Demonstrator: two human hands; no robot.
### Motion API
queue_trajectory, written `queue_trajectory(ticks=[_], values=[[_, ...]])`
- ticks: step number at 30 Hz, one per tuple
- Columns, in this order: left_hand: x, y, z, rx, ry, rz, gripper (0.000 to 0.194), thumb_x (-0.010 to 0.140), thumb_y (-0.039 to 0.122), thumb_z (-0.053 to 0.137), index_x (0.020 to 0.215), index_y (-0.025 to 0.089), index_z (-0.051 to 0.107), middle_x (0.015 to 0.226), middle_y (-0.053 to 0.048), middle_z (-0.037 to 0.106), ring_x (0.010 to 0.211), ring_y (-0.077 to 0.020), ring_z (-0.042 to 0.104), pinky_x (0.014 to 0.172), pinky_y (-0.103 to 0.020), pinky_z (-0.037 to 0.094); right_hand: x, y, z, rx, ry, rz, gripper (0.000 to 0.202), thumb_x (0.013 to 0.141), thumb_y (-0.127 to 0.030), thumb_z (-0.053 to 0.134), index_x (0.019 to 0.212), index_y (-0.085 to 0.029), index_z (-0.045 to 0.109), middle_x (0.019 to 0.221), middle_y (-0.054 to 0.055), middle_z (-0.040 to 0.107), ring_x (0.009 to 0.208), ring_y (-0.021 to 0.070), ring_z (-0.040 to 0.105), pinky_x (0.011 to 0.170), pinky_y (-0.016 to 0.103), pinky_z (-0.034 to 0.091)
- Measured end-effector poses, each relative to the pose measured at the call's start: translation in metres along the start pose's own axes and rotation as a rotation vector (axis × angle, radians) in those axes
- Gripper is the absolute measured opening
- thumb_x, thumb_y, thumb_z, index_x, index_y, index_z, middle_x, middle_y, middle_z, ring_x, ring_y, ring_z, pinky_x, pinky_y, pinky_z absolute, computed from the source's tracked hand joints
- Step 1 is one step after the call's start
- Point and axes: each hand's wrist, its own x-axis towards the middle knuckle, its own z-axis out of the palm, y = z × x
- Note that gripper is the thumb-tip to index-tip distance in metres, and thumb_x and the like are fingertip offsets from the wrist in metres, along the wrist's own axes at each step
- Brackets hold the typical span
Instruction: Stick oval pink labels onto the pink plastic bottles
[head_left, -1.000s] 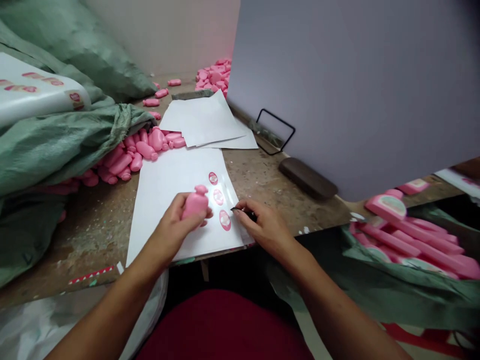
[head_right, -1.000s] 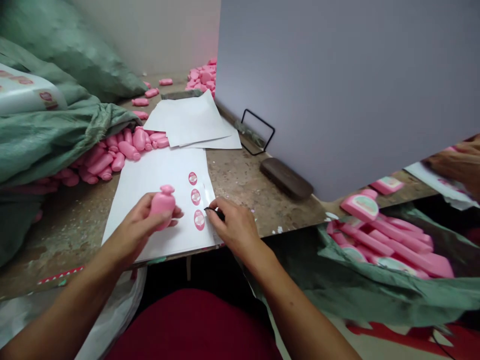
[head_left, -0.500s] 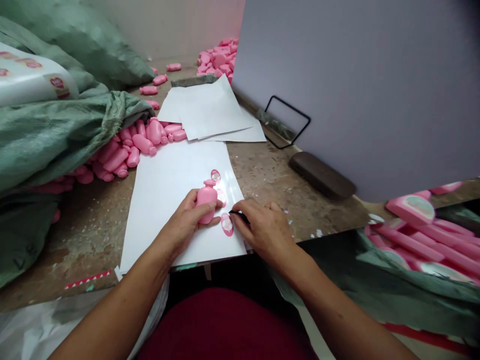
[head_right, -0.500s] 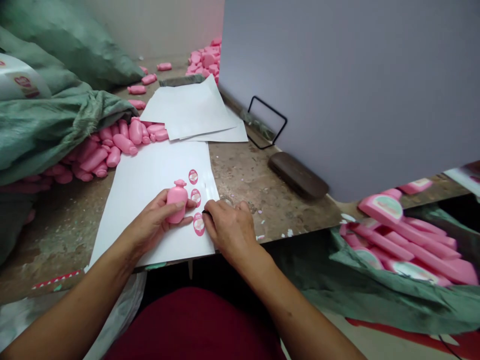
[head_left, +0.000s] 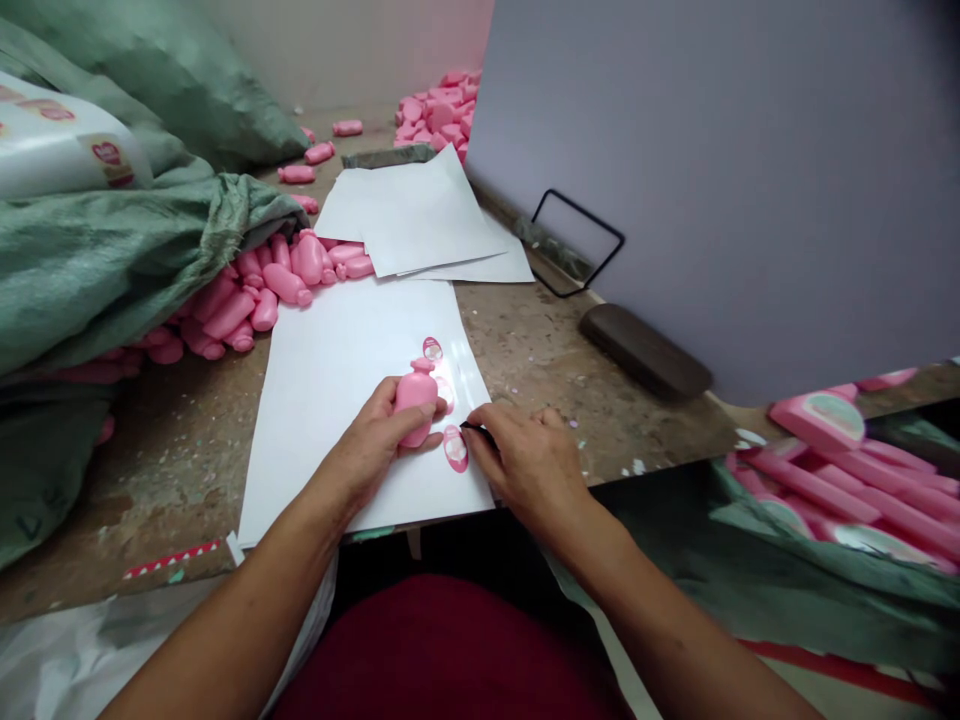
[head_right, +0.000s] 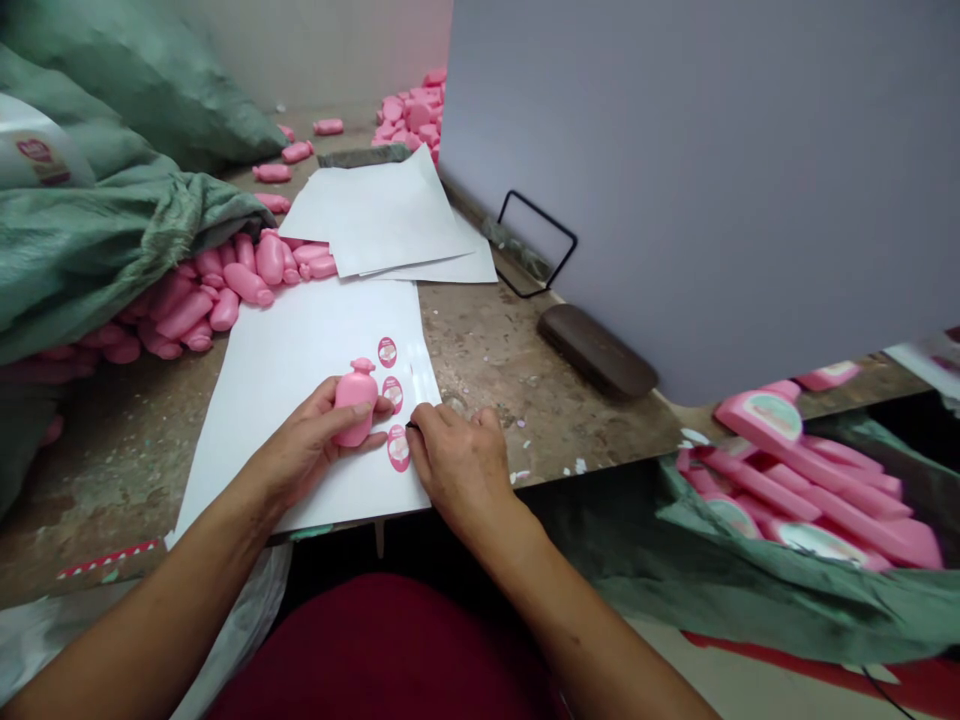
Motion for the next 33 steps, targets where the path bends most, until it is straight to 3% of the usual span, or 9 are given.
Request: queue_trajectory(ticks=[8,15,20,23,26,28,33], values=[[0.000,0.003,0.001,-0.049,0.058,-0.051,0.027,0.081,0.019,0.070,0.106,0.016,0.060,0.108,-0.013,0.071,0.116,-0.0289,0.066,0.099,-0.046,0.055,0.009,0.006,-0.009,0.299,-0.136,0.102,0.013,0.094,-0.027,0.055,0.090,-0.023,0.067,0.084,0.002,0.076,0.074,0.0197,0.066,0.069,0.031,0.035],[0.001,0.006,0.003,-0.189,0.122,-0.060,0.017,0.088,0.018,0.065,0.105,0.015,0.061,0.100,-0.011,0.073,0.101,-0.0240,0.072,0.099,-0.044,0.055,0.007,0.008,-0.009,0.073,-0.060,0.031,0.013,0.093,-0.027,0.055,0.086,-0.021,0.065,0.081,0.003,0.076,0.066,0.0173,0.061,0.070,0.034,0.027],[-0.001,0.006,0.006,-0.236,0.145,-0.051,0.012,0.093,0.020,0.062,0.103,0.013,0.063,0.100,-0.013,0.075,0.096,-0.0232,0.074,0.099,-0.042,0.056,0.012,0.005,-0.006,0.076,-0.073,0.033,0.018,0.092,-0.031,0.059,0.080,-0.020,0.063,0.076,0.003,0.075,0.062,0.0162,0.057,0.071,0.035,0.027],[-0.002,0.004,0.006,-0.234,0.158,-0.040,0.013,0.092,0.019,0.064,0.104,0.014,0.064,0.100,-0.013,0.075,0.098,-0.0226,0.074,0.099,-0.040,0.055,0.015,0.005,-0.009,0.272,-0.121,0.152,0.023,0.088,-0.034,0.061,0.070,-0.021,0.057,0.066,0.001,0.067,0.059,0.0150,0.052,0.067,0.033,0.029],[0.000,0.001,0.004,-0.212,0.145,-0.025,0.016,0.090,0.020,0.067,0.105,0.014,0.064,0.101,-0.012,0.076,0.100,-0.0211,0.073,0.100,-0.039,0.054,0.016,0.008,-0.019,0.712,-0.161,0.339,0.030,0.080,-0.043,0.065,0.063,-0.023,0.051,0.058,-0.003,0.051,0.055,0.0134,0.044,0.057,0.029,0.030],[0.001,-0.002,0.002,-0.178,0.124,-0.015,0.017,0.090,0.022,0.069,0.103,0.014,0.063,0.100,-0.011,0.075,0.099,-0.0201,0.072,0.099,-0.038,0.054,0.015,0.009,-0.029,0.971,-0.122,0.441,0.034,0.077,-0.049,0.067,0.063,-0.023,0.050,0.057,-0.005,0.045,0.053,0.0120,0.039,0.053,0.028,0.029],[-0.008,-0.005,0.006,-0.119,0.053,0.073,0.025,0.086,0.027,0.074,0.105,0.016,0.061,0.094,-0.006,0.072,0.084,-0.0135,0.069,0.082,-0.026,0.056,0.016,-0.002,-0.053,1.125,-0.085,0.454,0.027,0.073,-0.046,0.071,0.068,-0.022,0.060,0.060,-0.004,0.047,0.056,0.0112,0.039,0.053,0.027,0.031]])
